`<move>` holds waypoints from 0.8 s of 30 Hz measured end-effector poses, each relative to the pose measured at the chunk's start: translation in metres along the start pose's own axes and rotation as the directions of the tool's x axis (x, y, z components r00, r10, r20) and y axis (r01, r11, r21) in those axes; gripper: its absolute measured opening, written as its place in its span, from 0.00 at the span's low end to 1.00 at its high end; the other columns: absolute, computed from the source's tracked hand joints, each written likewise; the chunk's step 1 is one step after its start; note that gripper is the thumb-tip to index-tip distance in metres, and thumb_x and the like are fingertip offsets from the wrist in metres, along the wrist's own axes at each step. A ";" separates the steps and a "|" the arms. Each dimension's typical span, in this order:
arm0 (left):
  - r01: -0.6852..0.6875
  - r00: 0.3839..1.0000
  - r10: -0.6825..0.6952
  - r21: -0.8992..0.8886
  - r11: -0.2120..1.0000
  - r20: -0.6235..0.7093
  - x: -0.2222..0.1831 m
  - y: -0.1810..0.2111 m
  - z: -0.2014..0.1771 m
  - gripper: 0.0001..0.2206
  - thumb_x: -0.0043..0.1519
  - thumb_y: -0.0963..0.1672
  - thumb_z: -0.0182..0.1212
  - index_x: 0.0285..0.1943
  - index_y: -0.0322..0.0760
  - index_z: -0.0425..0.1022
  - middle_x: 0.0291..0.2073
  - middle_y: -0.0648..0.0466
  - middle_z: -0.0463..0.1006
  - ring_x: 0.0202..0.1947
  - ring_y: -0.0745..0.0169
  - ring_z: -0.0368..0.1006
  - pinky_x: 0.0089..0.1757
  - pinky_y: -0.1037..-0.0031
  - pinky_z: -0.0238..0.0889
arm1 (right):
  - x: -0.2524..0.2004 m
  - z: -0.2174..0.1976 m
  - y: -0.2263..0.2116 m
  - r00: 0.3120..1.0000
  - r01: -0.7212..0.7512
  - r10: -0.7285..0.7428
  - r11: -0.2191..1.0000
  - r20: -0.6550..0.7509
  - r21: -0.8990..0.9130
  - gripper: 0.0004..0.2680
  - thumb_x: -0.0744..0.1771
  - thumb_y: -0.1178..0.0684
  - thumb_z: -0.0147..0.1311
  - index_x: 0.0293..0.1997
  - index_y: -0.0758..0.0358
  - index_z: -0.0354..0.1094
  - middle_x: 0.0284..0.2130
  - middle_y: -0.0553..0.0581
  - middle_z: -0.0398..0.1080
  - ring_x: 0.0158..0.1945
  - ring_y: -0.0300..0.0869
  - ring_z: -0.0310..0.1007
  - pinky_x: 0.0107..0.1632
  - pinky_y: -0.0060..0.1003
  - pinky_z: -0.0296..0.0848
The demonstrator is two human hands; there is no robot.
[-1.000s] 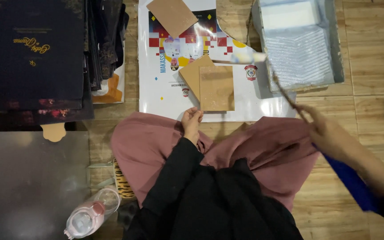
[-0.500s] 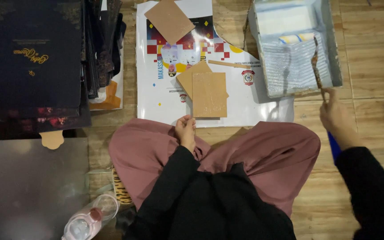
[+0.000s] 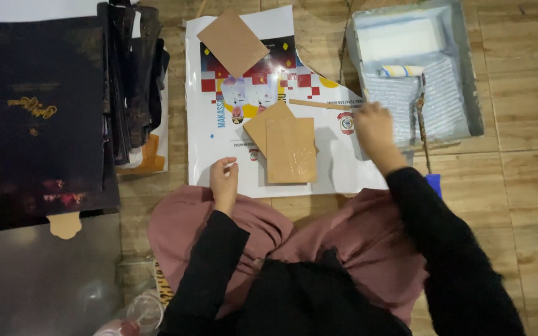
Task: Applying white paint to small cardboard rectangles using a hand-held roller on a production floor.
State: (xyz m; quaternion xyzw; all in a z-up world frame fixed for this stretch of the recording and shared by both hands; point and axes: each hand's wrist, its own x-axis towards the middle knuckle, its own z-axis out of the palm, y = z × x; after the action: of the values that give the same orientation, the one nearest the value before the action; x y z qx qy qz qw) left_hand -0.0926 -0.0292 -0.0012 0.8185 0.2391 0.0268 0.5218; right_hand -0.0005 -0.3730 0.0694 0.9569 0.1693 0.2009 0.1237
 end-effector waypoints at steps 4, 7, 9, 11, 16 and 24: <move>0.054 0.998 -0.054 0.049 0.997 -0.014 0.008 -0.030 0.015 0.06 0.52 0.43 0.57 0.38 0.47 0.74 0.35 0.55 0.70 0.34 0.61 0.69 0.37 0.75 0.65 | 0.027 0.040 -0.024 0.981 0.004 0.026 0.988 0.190 -0.155 0.05 0.57 0.51 0.59 0.30 0.55 0.71 0.28 0.52 0.68 0.38 0.43 0.64 0.37 0.35 0.61; -0.009 0.998 0.014 0.075 0.997 -0.060 0.005 -0.016 0.015 0.07 0.51 0.41 0.58 0.37 0.43 0.74 0.35 0.54 0.68 0.33 0.59 0.70 0.38 0.75 0.66 | 0.032 0.058 -0.023 0.929 0.057 0.018 0.980 0.371 -0.190 0.06 0.57 0.51 0.59 0.31 0.54 0.71 0.32 0.53 0.68 0.40 0.44 0.62 0.40 0.37 0.57; 0.002 0.999 0.005 0.173 0.985 -0.042 0.004 -0.006 0.015 0.06 0.50 0.42 0.56 0.35 0.44 0.73 0.35 0.57 0.67 0.32 0.63 0.70 0.37 0.76 0.65 | 0.037 0.044 -0.023 0.862 0.093 0.000 0.983 0.506 -0.157 0.04 0.61 0.52 0.55 0.33 0.56 0.70 0.32 0.52 0.69 0.42 0.43 0.64 0.43 0.36 0.58; -0.006 0.999 0.016 0.201 0.980 -0.048 0.008 -0.003 0.017 0.05 0.50 0.43 0.57 0.34 0.46 0.73 0.34 0.58 0.67 0.31 0.64 0.70 0.36 0.77 0.64 | 0.033 0.047 -0.023 0.907 0.080 -0.013 0.987 0.420 -0.143 0.05 0.63 0.49 0.52 0.30 0.56 0.69 0.29 0.52 0.68 0.39 0.42 0.64 0.42 0.35 0.58; -0.035 0.997 0.053 0.269 0.962 -0.060 0.007 0.005 0.018 0.05 0.49 0.44 0.58 0.32 0.48 0.73 0.32 0.61 0.67 0.29 0.65 0.69 0.34 0.77 0.64 | 0.023 0.062 -0.017 0.956 0.083 -0.044 0.989 0.291 -0.122 0.05 0.63 0.52 0.48 0.26 0.55 0.69 0.25 0.51 0.67 0.36 0.42 0.63 0.39 0.36 0.56; 0.035 0.999 -0.023 0.316 0.948 -0.041 0.004 0.016 0.016 0.05 0.50 0.44 0.55 0.33 0.49 0.72 0.35 0.61 0.68 0.32 0.61 0.71 0.35 0.75 0.64 | 0.033 0.053 -0.001 0.950 -0.309 0.298 0.941 0.094 0.139 0.03 0.57 0.50 0.56 0.24 0.54 0.69 0.22 0.48 0.64 0.33 0.42 0.65 0.32 0.34 0.65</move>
State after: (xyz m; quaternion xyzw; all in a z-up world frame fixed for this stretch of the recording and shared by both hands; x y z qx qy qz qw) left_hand -0.0781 -0.0467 0.0044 0.8873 0.2619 -0.0047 0.3795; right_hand 0.0505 -0.3685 0.0329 0.9847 0.0302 0.1697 0.0239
